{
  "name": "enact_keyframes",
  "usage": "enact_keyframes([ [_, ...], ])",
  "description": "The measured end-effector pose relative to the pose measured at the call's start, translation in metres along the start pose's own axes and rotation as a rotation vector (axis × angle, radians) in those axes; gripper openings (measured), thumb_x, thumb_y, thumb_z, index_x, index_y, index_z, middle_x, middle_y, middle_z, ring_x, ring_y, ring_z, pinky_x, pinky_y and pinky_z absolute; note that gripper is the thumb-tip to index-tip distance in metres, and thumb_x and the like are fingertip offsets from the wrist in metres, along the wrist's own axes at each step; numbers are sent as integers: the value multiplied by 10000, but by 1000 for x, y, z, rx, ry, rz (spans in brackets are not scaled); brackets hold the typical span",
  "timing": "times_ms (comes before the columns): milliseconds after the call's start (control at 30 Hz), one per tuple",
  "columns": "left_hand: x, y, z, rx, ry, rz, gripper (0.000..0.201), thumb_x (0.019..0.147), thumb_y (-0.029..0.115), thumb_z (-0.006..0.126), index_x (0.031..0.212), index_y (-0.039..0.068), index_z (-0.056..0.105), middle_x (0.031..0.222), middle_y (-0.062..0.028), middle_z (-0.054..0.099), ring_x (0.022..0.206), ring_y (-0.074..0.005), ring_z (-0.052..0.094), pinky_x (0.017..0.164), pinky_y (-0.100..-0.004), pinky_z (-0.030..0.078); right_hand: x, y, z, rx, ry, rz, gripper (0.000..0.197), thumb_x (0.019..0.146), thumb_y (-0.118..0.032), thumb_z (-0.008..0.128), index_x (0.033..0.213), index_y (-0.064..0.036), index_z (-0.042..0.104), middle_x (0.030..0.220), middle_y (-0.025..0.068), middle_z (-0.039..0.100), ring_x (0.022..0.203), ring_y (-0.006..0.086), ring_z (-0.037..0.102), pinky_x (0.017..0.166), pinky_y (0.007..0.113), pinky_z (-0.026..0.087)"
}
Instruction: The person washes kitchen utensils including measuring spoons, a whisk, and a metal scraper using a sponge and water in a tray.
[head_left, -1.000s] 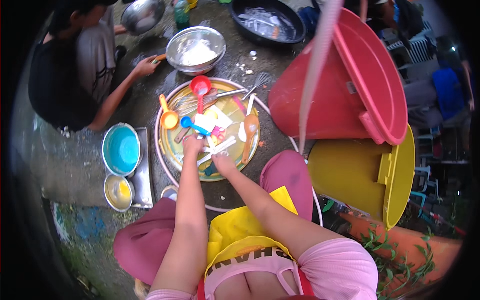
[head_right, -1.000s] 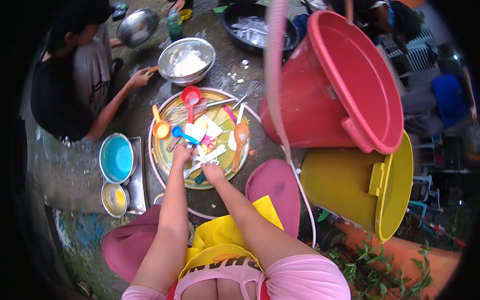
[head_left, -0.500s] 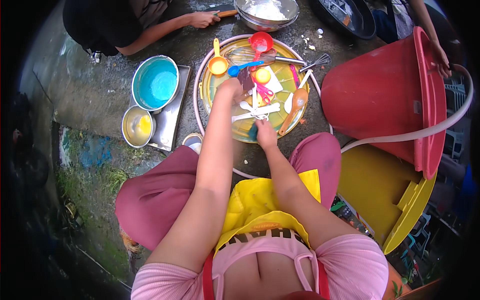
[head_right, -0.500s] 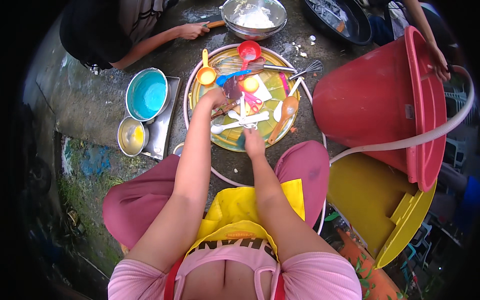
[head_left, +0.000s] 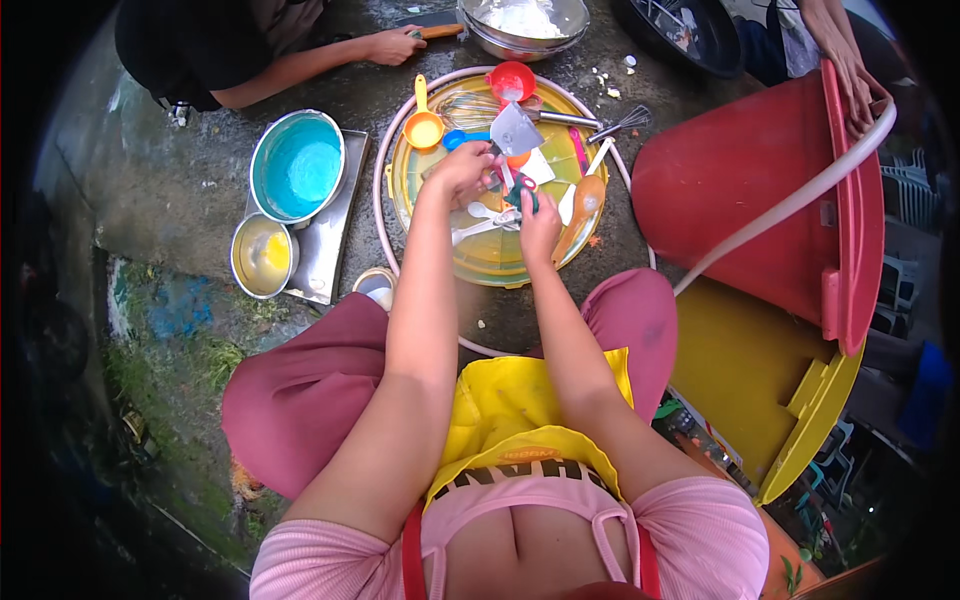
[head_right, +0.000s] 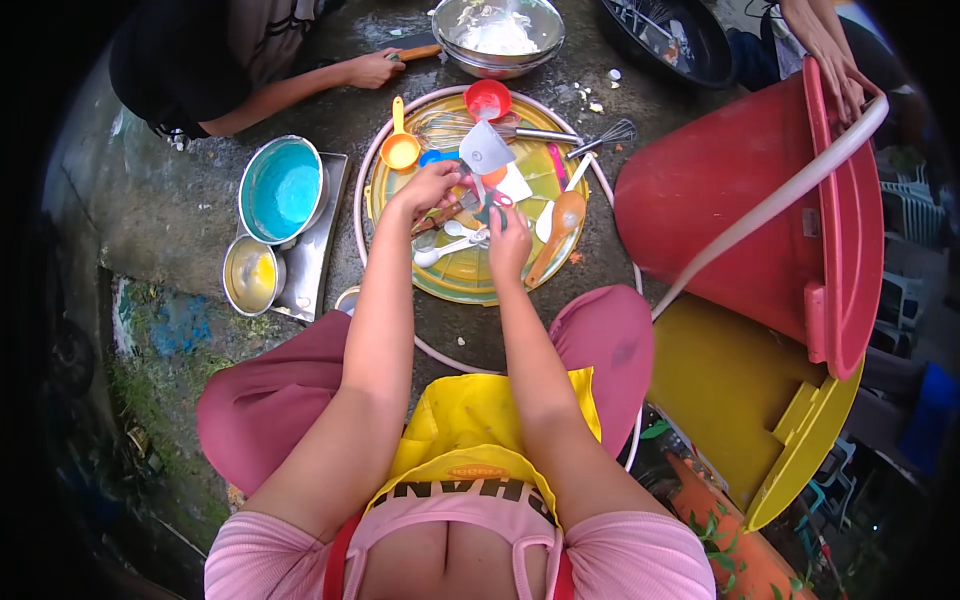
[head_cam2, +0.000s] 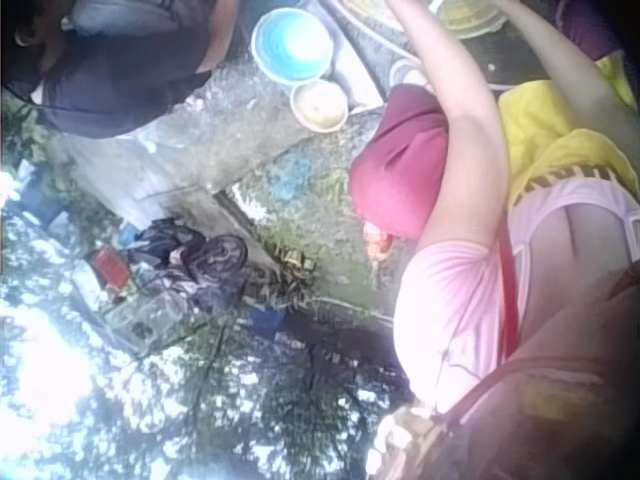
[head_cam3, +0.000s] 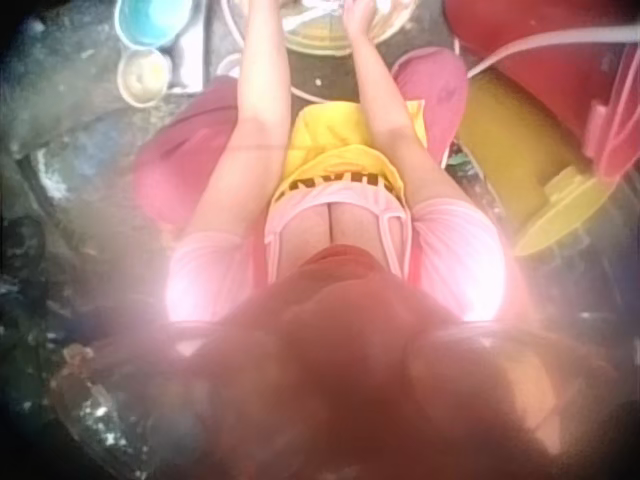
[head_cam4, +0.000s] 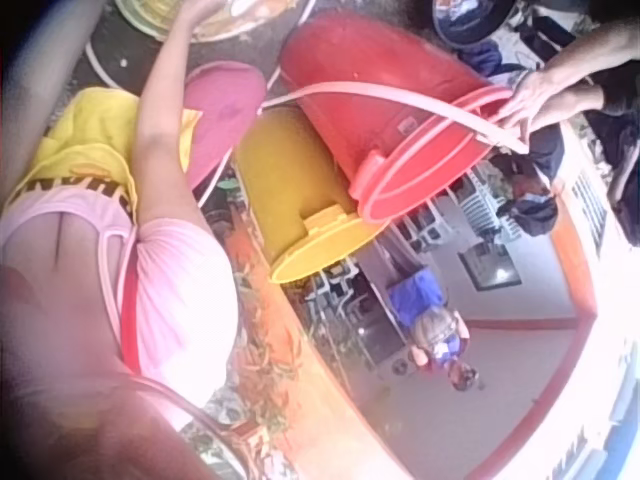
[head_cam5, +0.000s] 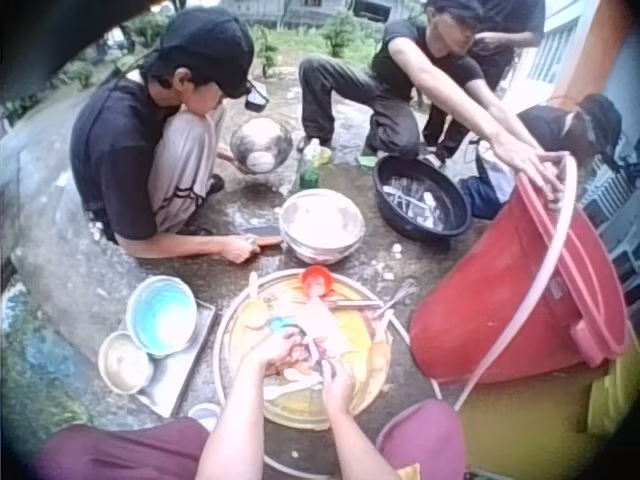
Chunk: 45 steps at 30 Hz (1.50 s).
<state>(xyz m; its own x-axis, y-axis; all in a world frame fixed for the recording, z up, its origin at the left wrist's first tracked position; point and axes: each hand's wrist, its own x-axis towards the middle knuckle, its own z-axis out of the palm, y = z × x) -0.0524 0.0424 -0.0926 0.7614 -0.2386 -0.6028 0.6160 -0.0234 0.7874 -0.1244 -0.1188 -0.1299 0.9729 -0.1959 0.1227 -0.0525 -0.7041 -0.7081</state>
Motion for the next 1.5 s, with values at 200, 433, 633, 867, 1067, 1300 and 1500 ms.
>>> enact_keyframes([
  [200, -9, 26, 29, 168, -177, 7, 341, 904, 89, 438, 1233, 6, 469, 762, 2, 532, 565, -46, 461, 464, -189, 397, 86, -40, -13, -234, 144, -395, 213, 737, -228, 668, 761, -25, 609, 871, 116, 475, 834, 300, 470, 768, 408, 382],
  [433, -3, 15, 44, 13, -138, 69, 386, 904, 87, 440, 1281, 10, 422, 753, 21, 517, 563, -36, 404, 476, -177, 358, 131, -25, -10, 107, 73, -131, 242, 807, -129, 530, 1042, -84, 556, 1146, 143, 501, 1137, 337, 446, 954, 520, 313],
  [633, 1, 19, 46, -14, -145, 108, 379, 899, 80, 443, 1270, 1, 427, 767, 16, 525, 555, -38, 403, 471, -178, 353, 146, -3, -22, -279, -104, -443, 400, 889, -153, 417, 1280, -225, 449, 1366, 50, 399, 1303, 341, 277, 1035, 556, 186],
  [867, -9, 38, 40, 111, -159, 148, 358, 902, 58, 428, 1255, 3, 430, 993, 2, 603, 545, -21, 394, 478, -175, 358, 136, -31, -29, -354, -84, -575, 391, 846, -337, 528, 1218, -220, 499, 1332, 168, 382, 1221, 355, 368, 974, 493, 308],
  [1067, -3, 35, 49, 64, -197, 188, 394, 903, 55, 437, 1289, 2, 380, 1064, -14, 603, 557, -16, 401, 478, -164, 372, 171, -31, -35, -191, 145, -347, 302, 870, -303, 519, 743, -29, 534, 657, 211, 583, 637, 419, 566, 579, 494, 431],
  [1300, 0, 31, 53, -475, -375, -41, 373, 962, 337, 315, 1159, 42, 430, 1067, -62, 614, 538, -45, 433, 428, -195, 411, 179, -39, -25, -94, 171, -182, 377, 916, -315, 437, 738, 0, 540, 699, 267, 564, 673, 446, 546, 591, 504, 405],
  [1500, 10, 11, 53, -774, -382, -127, 338, 967, 337, 325, 1121, 65, 453, 996, -64, 639, 550, -27, 451, 390, -171, 402, 184, -37, -26, 939, -164, 310, 333, 970, -289, 312, 1009, -6, 484, 823, 144, 623, 716, 237, 643, 598, 280, 511],
])
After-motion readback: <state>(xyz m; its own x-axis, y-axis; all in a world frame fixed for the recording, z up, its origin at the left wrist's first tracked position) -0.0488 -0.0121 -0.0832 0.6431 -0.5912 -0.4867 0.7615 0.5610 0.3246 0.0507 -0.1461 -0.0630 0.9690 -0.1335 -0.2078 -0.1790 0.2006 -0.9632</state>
